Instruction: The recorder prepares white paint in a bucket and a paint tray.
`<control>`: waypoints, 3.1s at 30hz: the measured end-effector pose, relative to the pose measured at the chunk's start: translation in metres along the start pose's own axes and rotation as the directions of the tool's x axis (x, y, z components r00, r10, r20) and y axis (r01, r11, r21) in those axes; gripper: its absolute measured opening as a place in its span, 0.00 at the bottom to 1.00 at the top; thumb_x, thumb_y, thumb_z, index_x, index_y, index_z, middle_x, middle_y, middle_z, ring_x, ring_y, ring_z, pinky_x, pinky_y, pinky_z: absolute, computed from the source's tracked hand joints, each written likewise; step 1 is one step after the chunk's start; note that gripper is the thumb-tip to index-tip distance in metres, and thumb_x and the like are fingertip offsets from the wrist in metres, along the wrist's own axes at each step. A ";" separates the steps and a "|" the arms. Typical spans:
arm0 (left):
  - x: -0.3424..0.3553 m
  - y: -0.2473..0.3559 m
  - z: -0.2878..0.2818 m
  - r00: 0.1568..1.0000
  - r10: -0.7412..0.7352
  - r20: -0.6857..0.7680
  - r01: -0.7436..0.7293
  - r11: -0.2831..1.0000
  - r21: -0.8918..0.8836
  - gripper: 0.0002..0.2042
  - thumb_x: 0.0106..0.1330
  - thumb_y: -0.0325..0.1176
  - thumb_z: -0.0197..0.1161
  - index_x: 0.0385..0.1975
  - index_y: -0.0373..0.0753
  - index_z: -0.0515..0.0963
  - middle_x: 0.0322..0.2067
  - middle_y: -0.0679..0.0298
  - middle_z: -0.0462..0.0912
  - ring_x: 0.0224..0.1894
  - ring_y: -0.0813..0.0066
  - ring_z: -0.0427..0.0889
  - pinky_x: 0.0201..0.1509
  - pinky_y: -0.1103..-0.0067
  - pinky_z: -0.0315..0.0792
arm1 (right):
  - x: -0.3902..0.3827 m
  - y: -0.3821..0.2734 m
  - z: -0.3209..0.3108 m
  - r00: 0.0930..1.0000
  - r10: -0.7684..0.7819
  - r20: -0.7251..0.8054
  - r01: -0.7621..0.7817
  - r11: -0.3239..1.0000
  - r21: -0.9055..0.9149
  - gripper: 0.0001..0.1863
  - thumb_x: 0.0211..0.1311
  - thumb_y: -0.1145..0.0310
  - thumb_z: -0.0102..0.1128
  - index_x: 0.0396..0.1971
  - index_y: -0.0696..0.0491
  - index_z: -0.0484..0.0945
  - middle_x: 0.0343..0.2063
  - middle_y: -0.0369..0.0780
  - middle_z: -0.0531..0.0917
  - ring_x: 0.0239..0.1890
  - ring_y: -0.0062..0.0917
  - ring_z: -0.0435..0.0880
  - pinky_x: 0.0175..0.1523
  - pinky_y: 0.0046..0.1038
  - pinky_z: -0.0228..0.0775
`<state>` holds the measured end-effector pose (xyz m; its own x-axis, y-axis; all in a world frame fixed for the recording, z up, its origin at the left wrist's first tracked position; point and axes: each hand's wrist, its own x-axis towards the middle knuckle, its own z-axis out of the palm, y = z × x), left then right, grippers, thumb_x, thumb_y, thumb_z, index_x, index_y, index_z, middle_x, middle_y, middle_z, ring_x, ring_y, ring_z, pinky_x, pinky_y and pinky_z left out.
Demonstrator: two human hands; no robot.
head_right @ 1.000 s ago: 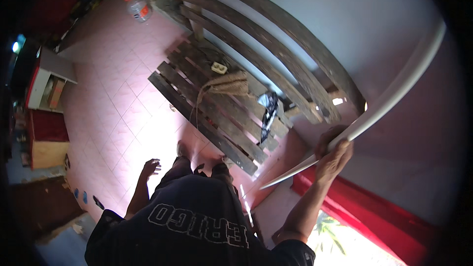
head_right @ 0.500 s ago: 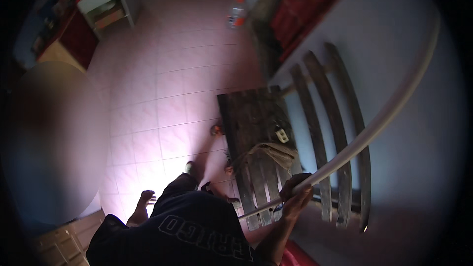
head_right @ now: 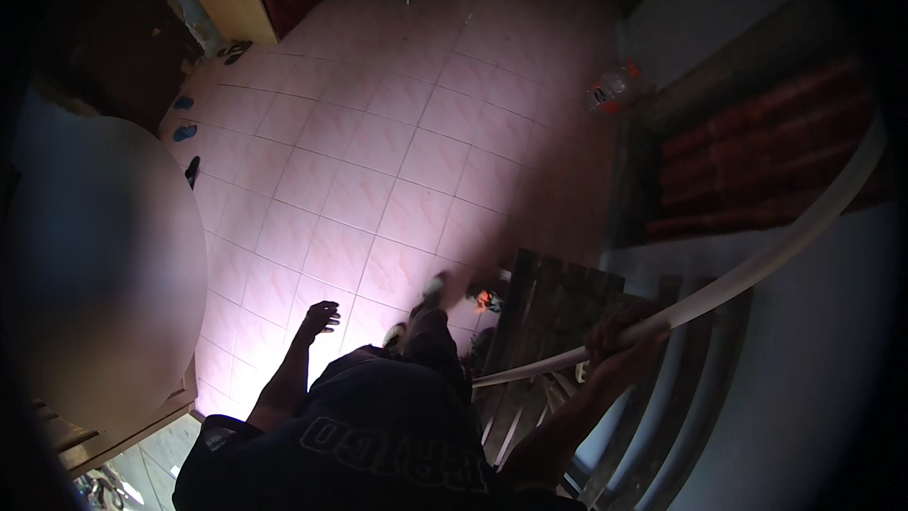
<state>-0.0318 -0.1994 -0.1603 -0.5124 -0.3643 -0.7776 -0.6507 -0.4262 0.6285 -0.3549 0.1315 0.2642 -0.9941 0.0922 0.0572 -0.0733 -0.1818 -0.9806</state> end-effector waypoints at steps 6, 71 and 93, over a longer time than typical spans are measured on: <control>0.053 0.047 -0.021 1.000 -0.023 -0.018 0.021 0.996 -0.091 0.15 0.67 0.44 0.60 0.49 0.47 0.76 0.36 0.64 0.84 0.35 0.70 0.85 0.35 0.73 0.78 | 0.096 -0.019 0.066 0.986 -0.144 0.081 0.143 0.990 0.017 0.31 0.67 0.33 0.39 0.28 0.50 0.66 0.14 0.31 0.63 0.06 0.12 0.52 0.09 0.16 0.39; 1.141 1.292 0.058 0.989 -0.111 -0.095 0.120 0.988 0.098 0.12 0.68 0.40 0.51 0.40 0.45 0.81 0.36 0.56 0.83 0.36 0.59 0.83 0.35 0.62 0.76 | 1.364 0.552 0.879 0.981 0.156 -0.119 -0.196 0.784 -0.589 0.20 0.60 0.64 0.65 0.13 0.52 0.68 0.09 0.34 0.70 0.11 0.21 0.67 0.20 0.29 0.62; 1.367 1.633 0.148 0.833 -0.516 -0.201 0.415 0.821 -0.392 0.10 0.63 0.36 0.54 0.33 0.38 0.78 0.19 0.63 0.78 0.26 0.71 0.80 0.28 0.68 0.74 | 1.919 0.625 1.425 0.851 0.394 0.347 -0.144 0.811 -0.568 0.22 0.63 0.56 0.64 0.17 0.48 0.64 0.09 0.29 0.64 0.08 0.15 0.61 0.11 0.20 0.53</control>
<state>-1.8777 -1.2712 -0.1996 0.0219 -0.2494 -0.9682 -0.5272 -0.8257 0.2008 -2.4228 -1.2002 0.0280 -0.9025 -0.3333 -0.2726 0.1289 0.3949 -0.9096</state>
